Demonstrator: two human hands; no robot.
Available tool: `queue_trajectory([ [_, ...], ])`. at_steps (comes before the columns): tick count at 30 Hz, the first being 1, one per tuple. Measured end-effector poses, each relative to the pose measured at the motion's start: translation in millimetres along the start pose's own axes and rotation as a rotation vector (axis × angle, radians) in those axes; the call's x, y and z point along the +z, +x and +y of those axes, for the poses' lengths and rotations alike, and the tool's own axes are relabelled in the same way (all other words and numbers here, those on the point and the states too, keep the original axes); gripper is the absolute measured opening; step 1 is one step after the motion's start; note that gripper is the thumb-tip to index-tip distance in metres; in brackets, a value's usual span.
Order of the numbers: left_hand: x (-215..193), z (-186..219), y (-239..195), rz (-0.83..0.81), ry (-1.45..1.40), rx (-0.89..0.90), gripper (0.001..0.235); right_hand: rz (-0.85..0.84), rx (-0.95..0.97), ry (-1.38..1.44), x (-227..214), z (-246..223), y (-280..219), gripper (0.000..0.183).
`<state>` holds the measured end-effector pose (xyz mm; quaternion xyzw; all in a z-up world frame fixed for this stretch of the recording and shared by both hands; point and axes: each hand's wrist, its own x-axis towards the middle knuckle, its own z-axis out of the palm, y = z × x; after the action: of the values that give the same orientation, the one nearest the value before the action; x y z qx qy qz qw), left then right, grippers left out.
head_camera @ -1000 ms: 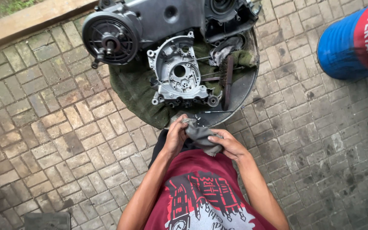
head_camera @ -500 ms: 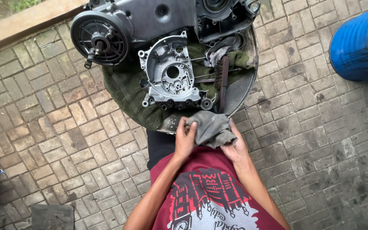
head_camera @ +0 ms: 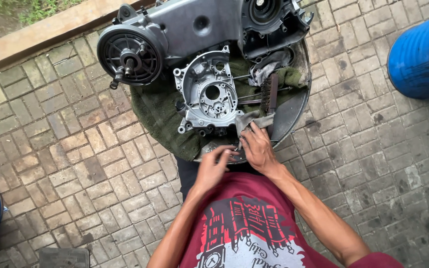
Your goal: The person scrubs a disassembled motorcycle engine casing with a wire brush, focusing on the internal surfaces and crevices. They rotate the metal part to access different areas and use a cloth to wipe away debris and residue.
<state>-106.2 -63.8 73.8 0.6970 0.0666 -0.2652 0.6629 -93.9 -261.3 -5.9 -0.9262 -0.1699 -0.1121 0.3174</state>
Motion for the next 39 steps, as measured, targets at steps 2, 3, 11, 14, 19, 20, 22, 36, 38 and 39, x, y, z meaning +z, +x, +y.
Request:
queue_trajectory([
  [2, -24, 0, -2, 0.165, 0.06, 0.141, 0.027, -0.029, 0.006, -0.024, -13, -18, 19, 0.019],
  [3, -34, -1, -3, 0.338, 0.123, 0.28, 0.027, -0.057, 0.01, -0.042, -21, -27, 28, 0.019],
  [11, -78, 11, 50, 0.612, 0.499, 0.572, 0.044, -0.106, -0.22, -0.066, 2, -33, 55, 0.014],
  [14, -74, 3, 62, 0.544, 0.444, 0.576, 0.051, -0.132, -0.294, -0.112, -10, -58, 74, 0.016],
  [19, -71, 4, 66, 0.584, 0.281, 0.563, 0.048, -0.228, -0.239, -0.243, -35, -14, 47, 0.021],
  [20, -71, 5, 65, 0.577, 0.291, 0.55, 0.048, -0.241, -0.236, -0.234, -34, -22, 50, 0.02],
  [22, -72, 5, 65, 0.572, 0.304, 0.547, 0.048, -0.245, -0.237, -0.228, -13, -41, 58, 0.02],
  [36, -78, -14, 73, 0.433, -0.162, 0.565, 0.052, -0.205, -0.233, -0.267, -34, -3, 37, 0.022],
  [38, -83, -21, 75, 0.406, -0.169, 0.576, 0.053, -0.233, -0.272, -0.254, -32, -10, 50, 0.022],
  [39, -83, -24, 76, 0.383, -0.175, 0.58, 0.054, -0.266, -0.31, -0.236, -32, -13, 55, 0.021],
])
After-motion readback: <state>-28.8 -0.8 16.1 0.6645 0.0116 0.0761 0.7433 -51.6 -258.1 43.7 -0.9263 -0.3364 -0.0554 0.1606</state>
